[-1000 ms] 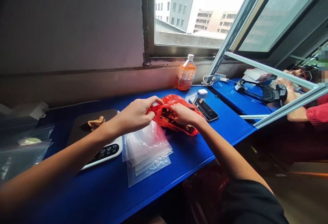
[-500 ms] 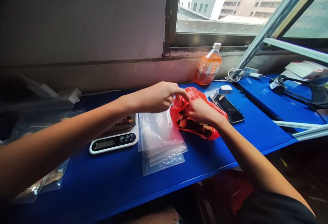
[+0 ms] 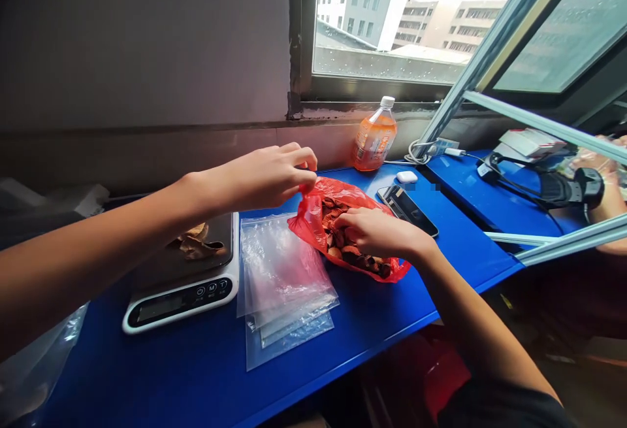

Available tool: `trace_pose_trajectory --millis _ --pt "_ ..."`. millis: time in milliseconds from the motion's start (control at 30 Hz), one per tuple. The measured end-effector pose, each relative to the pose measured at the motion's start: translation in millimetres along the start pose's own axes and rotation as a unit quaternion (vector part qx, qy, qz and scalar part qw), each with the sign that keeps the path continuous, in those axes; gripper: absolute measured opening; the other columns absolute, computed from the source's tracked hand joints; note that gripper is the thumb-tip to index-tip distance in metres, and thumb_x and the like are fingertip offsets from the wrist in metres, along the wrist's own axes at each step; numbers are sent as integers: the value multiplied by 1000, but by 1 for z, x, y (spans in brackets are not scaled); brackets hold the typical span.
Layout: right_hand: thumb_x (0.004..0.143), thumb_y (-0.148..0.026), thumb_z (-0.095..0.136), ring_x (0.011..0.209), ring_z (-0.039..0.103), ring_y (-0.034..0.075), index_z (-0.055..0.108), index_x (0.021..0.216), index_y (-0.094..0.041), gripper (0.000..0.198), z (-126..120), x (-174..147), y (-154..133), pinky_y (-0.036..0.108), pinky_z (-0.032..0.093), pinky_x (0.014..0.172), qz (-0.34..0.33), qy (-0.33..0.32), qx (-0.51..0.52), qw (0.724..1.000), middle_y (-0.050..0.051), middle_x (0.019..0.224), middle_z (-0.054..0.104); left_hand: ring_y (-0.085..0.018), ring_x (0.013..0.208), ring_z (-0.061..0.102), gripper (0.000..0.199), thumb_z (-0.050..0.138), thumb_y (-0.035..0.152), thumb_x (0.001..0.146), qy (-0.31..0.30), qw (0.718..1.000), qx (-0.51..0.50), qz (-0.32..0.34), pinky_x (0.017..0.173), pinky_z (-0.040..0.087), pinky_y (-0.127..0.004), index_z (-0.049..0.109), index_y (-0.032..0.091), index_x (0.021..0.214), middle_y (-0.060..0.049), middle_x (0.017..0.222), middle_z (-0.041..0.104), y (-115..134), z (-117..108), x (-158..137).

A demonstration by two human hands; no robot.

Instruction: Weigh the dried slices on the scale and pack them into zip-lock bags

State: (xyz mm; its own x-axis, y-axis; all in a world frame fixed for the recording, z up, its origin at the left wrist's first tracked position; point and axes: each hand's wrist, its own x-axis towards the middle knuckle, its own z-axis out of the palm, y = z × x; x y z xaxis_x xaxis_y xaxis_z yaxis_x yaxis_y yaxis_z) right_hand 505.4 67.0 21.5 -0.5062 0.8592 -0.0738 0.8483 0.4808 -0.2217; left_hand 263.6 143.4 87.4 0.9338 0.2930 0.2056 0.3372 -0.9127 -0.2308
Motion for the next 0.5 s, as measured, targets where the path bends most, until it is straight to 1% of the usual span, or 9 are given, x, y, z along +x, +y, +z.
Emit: trace_pose_trajectory --millis 67,133,167,233,300,333,400,500 --pt "76 -8 53 106 61 22 64 116 -21 43 -2 3 5 34 49 91 -13 11 4 1000 9 118 66 -20 95 54 24 48 3 84 -3 1000 16 4 71 40 -30 67 17 88 -9 110 60 -1 -5 -2" --pt "76 -5 48 112 58 22 61 120 -19 47 0 14 8 37 47 95 -12 37 -3 999 10 124 63 -20 95 54 23 48 4 85 -8 999 29 9 71 40 -30 66 17 88 -9 109 60 0 -8 -2" --pt "77 -5 47 111 59 23 61 118 -18 46 2 22 9 37 47 96 -5 46 -12 999 11 122 63 -20 94 54 22 48 6 86 -10 999 32 10 72 40 -30 66 17 88 -9 108 60 1 -9 -1" --pt "79 -6 44 100 62 23 64 107 -16 36 7 39 10 38 48 90 30 50 -42 997 12 110 67 -20 93 54 21 48 8 88 -14 999 29 11 73 41 -30 66 17 87 -9 106 61 1 -11 1" --pt "84 -10 41 85 62 21 65 97 -17 28 14 53 11 36 49 81 82 63 -65 993 11 98 70 -20 92 54 20 48 9 88 -16 999 28 9 73 42 -30 66 17 87 -9 104 61 0 -12 3" --pt "86 -12 40 81 61 20 65 95 -18 27 17 57 12 35 49 78 102 73 -65 990 9 96 70 -20 91 54 20 48 8 87 -18 999 30 9 73 42 -30 66 16 87 -9 103 61 -2 -12 3" --pt "89 -17 39 79 60 19 66 94 -21 28 21 59 16 33 50 76 118 92 -41 988 6 97 70 -19 89 55 20 48 7 86 -23 999 40 8 71 42 -29 66 16 86 -9 101 61 -6 -12 2" --pt "90 -21 40 84 61 20 68 97 -22 29 21 50 23 34 51 79 116 100 0 988 5 97 70 -19 85 55 20 49 6 85 -35 998 54 5 69 41 -29 66 17 83 -9 97 61 -12 -10 -1"
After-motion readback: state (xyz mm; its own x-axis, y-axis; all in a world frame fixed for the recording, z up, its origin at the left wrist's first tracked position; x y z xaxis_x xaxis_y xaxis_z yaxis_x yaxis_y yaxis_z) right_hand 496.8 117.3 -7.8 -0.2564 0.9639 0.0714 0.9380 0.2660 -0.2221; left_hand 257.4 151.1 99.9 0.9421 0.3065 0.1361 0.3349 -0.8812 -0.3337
